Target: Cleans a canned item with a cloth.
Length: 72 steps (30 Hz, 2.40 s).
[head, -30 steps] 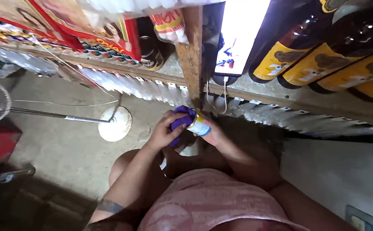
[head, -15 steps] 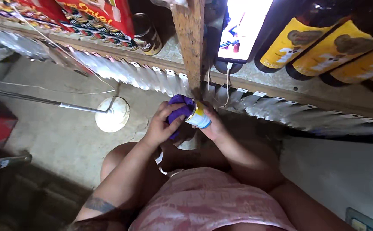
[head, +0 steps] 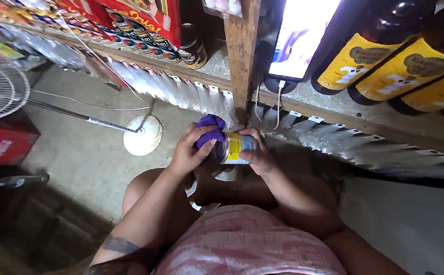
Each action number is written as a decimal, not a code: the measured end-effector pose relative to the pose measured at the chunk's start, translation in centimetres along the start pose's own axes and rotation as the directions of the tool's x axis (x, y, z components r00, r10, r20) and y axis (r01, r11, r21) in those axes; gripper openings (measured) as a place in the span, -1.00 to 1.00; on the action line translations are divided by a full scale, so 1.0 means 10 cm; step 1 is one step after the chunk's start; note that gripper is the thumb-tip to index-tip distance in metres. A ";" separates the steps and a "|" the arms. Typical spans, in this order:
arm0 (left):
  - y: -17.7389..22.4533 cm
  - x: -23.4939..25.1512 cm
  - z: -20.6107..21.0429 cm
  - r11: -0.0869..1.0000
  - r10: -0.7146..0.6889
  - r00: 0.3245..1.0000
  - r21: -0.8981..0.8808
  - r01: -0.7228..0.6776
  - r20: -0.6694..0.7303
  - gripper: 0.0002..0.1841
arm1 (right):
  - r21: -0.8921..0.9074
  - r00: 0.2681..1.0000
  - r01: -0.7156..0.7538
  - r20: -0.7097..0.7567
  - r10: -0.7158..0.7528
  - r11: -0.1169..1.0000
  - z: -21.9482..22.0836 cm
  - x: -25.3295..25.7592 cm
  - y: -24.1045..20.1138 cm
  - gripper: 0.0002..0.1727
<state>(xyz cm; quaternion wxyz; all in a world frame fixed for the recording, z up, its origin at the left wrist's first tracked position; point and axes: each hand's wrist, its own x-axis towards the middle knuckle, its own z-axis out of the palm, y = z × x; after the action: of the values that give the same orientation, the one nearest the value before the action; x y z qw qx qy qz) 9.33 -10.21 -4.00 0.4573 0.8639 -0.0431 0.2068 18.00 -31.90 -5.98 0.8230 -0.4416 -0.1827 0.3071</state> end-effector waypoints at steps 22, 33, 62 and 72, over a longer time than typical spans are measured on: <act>-0.02 0.04 0.08 0.999 -0.043 0.999 0.032 0.043 -0.023 -0.63 | 0.030 0.992 0.048 -0.116 -0.044 0.998 0.02 0.00 0.08 -0.25; 0.00 0.04 0.08 0.999 -0.001 0.999 -0.041 0.003 0.041 -0.72 | -0.044 0.952 -0.023 -0.305 0.008 0.999 0.06 0.02 0.10 -0.25; 0.01 0.06 0.00 0.998 0.054 0.994 -0.030 -0.052 0.099 -0.76 | 0.066 0.953 0.132 -0.282 -0.108 0.989 0.01 0.01 0.14 -0.23; 0.05 0.02 0.04 0.993 0.093 0.987 0.082 -0.082 -0.132 -0.79 | -0.034 0.994 0.112 0.003 -0.112 0.993 0.04 -0.02 0.12 -0.44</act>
<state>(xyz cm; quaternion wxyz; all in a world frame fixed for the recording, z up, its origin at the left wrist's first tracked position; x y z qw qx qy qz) 9.53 -10.78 -3.72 0.4162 0.8620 -0.0420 0.2863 17.19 -31.26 -6.80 0.8312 -0.4444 -0.2126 0.2576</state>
